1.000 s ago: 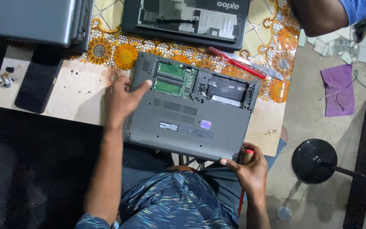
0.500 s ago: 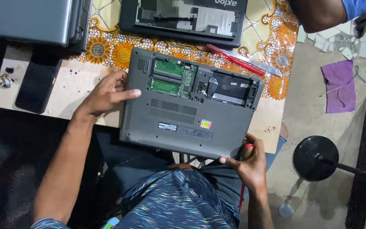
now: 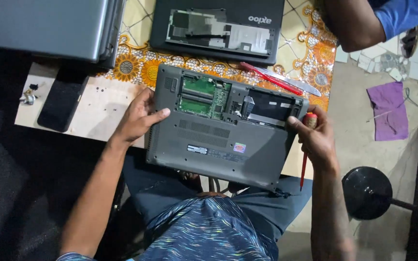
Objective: The person removes the back cover of a laptop to expose the internal components. They then use a screwdriver to tighten screws on the laptop's chassis. Finally, the person flips the laptop over and opens the lid to reveal the keyboard and screen.
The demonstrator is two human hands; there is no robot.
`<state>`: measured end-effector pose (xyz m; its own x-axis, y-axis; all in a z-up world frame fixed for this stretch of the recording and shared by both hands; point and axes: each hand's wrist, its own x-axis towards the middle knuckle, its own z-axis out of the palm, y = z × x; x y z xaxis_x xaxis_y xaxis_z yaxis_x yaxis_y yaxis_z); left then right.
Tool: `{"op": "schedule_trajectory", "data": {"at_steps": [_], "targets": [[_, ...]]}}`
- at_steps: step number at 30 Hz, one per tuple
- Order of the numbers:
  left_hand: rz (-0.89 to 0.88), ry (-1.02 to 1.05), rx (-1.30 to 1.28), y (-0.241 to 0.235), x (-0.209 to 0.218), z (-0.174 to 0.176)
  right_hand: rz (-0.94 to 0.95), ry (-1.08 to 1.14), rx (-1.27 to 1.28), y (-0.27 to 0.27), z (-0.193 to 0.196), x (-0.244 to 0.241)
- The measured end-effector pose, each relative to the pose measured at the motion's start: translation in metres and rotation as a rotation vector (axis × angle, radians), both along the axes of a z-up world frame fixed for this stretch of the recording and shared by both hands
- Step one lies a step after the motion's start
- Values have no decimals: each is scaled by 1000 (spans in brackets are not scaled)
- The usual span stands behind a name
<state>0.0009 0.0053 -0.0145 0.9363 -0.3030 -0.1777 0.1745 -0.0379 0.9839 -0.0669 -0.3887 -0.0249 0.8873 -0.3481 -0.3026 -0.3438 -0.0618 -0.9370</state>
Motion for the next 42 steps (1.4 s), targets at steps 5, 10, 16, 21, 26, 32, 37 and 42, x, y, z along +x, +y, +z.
{"op": "schedule_trajectory", "data": {"at_steps": [5, 10, 16, 21, 26, 32, 37, 42], "targets": [[69, -53, -53, -3, -17, 7, -67, -65, 42, 6, 14, -8], [130, -35, -122, 9, -35, 2, -76, -169, 14, 7, 49, -13], [212, -175, -102, 10, -27, 40, 175, -538, -118, -5, 91, 2], [115, -531, -74, 6, -5, 50, 257, -747, -330, -8, 98, 13], [137, -520, -133, 2, 9, 24, 169, -755, -490, -19, 80, 13], [112, -596, -85, 2, 15, -2, 17, -650, -529, -24, 65, 12], [119, -497, -220, 1, 19, -6, 10, -725, -410, -25, 54, 21], [84, -583, -230, -4, 24, -2, 189, -818, -384, 2, 77, 21]]}}
